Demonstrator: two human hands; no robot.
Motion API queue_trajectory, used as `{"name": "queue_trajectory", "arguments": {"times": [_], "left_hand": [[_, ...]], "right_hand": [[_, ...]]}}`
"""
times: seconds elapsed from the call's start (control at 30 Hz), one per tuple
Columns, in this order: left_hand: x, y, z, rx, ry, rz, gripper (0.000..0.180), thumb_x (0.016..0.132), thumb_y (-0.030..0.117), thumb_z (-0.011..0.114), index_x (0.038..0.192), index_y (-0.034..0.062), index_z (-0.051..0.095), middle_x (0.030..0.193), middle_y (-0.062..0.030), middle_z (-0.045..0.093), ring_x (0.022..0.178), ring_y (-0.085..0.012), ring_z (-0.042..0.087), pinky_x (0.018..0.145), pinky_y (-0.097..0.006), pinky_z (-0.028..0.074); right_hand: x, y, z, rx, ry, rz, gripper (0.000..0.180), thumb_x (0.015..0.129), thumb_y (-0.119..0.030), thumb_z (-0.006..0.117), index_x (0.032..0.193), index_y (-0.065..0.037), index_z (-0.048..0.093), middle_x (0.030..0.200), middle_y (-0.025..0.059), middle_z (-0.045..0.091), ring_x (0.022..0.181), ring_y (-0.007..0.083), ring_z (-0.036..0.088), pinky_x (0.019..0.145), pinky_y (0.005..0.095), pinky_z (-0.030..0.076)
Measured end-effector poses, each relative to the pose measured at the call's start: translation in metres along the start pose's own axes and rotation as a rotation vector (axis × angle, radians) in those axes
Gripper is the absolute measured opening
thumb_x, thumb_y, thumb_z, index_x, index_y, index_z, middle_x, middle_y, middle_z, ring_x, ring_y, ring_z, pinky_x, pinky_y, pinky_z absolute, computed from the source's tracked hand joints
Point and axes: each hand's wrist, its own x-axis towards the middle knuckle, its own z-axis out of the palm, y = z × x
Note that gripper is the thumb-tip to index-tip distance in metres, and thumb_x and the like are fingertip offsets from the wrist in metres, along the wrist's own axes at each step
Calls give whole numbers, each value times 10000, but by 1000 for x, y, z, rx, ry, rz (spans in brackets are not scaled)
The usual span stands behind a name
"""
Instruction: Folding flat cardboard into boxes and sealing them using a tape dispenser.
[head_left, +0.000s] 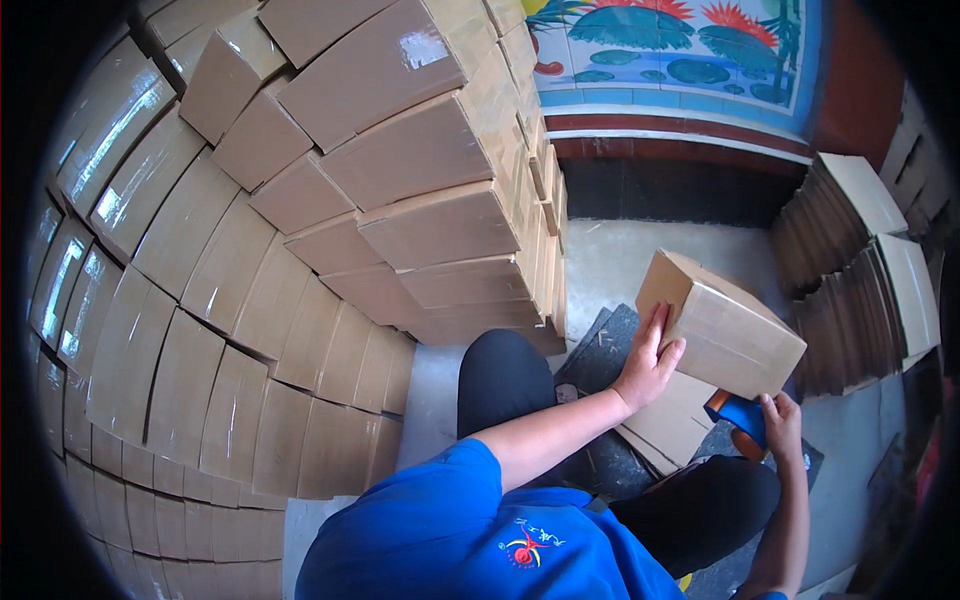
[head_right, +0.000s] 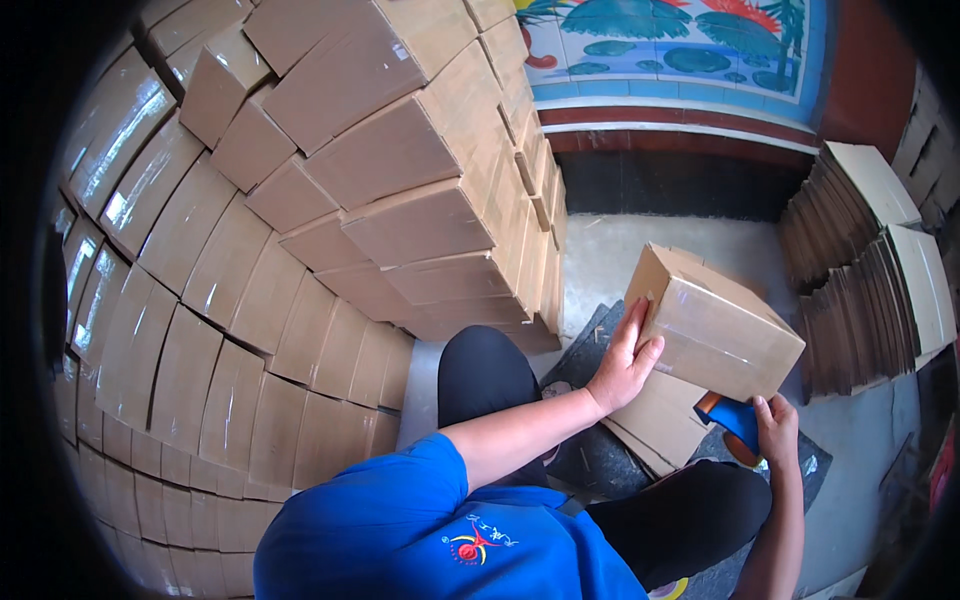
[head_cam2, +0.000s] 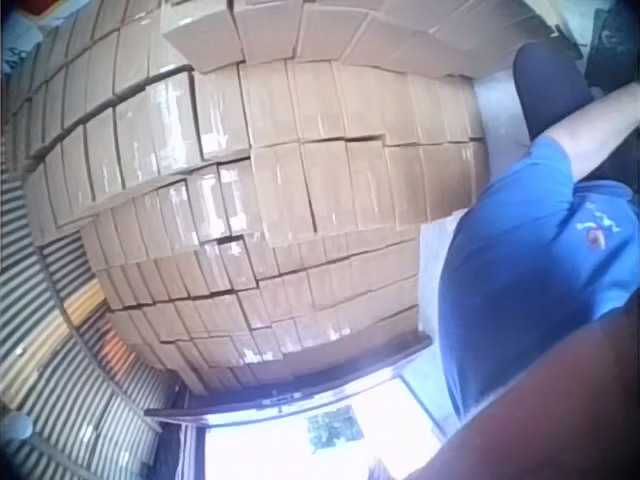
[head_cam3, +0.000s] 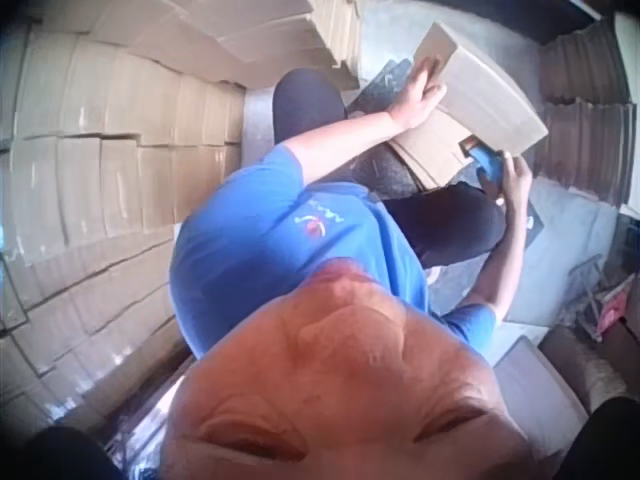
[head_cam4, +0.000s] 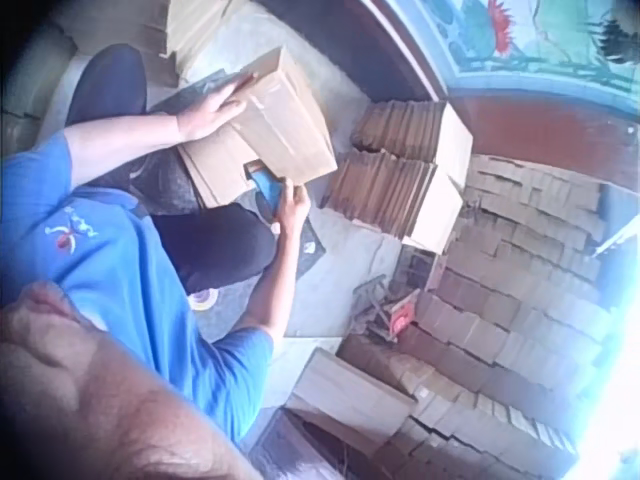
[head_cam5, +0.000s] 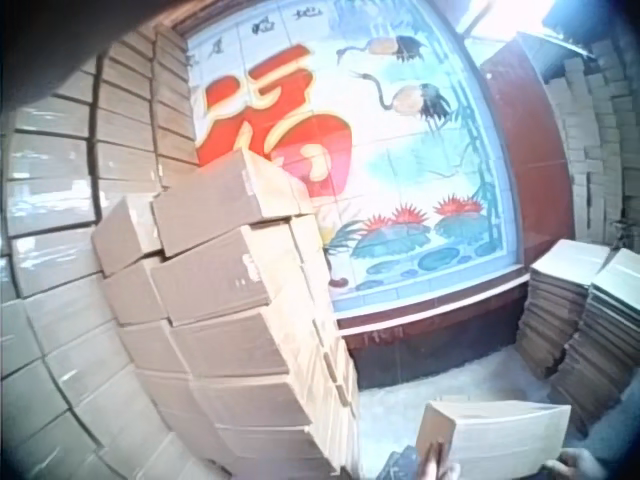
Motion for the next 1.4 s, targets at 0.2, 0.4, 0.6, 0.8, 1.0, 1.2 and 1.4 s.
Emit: {"name": "queue_trajectory", "arguments": {"times": [0.2,0.4,0.6,0.8,1.0,1.2,1.4], "left_hand": [[-12,-2,-30,-71,64,-129,698,996,296,547,1491,-76,226,1483,-303,339,1366,-421,365,1148,-442,297],[-14,14,-44,-39,123,-89,675,1016,251,524,1508,-62,184,1520,-258,296,1416,-368,309,1171,-415,256],[-28,62,-73,-18,190,279,768,984,177,588,1566,46,105,1615,-212,59,1497,-381,120,1200,-436,203],[-50,116,-111,-52,209,566,772,938,228,664,1547,67,219,1619,-215,78,1508,-405,63,1197,-489,168],[-88,152,-169,-832,179,160,509,937,510,627,1148,81,454,1234,-96,403,1114,-153,451,1005,-313,380],[-144,179,-221,-969,270,30,1016,771,508,809,1495,89,231,1412,-104,412,1298,-199,450,1069,-371,408],[-257,114,-299,-1118,119,-134,849,794,510,776,1430,66,433,1359,-113,545,1264,-269,531,1037,-442,469]], "right_hand": [[18,-54,10,-342,-77,13,315,949,-251,645,923,62,670,722,82,648,667,116,563,620,315,484],[22,-97,1,-350,-56,-60,271,975,-231,623,976,34,679,769,55,656,681,100,563,648,278,492],[17,-86,16,196,42,-131,347,1021,-196,564,1301,8,585,1153,64,670,1036,108,587,936,260,449],[-3,-103,15,266,227,-341,402,1031,-232,549,1355,5,539,1222,89,640,1091,135,576,950,287,462],[1,-67,-21,396,207,-727,347,992,-140,604,1302,8,555,1263,92,622,1136,192,584,1011,377,456],[-44,-105,50,784,105,-631,361,947,-165,652,1254,11,581,1243,112,635,1125,254,610,980,411,482],[-64,-228,123,-180,42,-1317,255,912,-120,669,1143,-12,654,1004,129,711,951,286,688,853,383,530]]}}
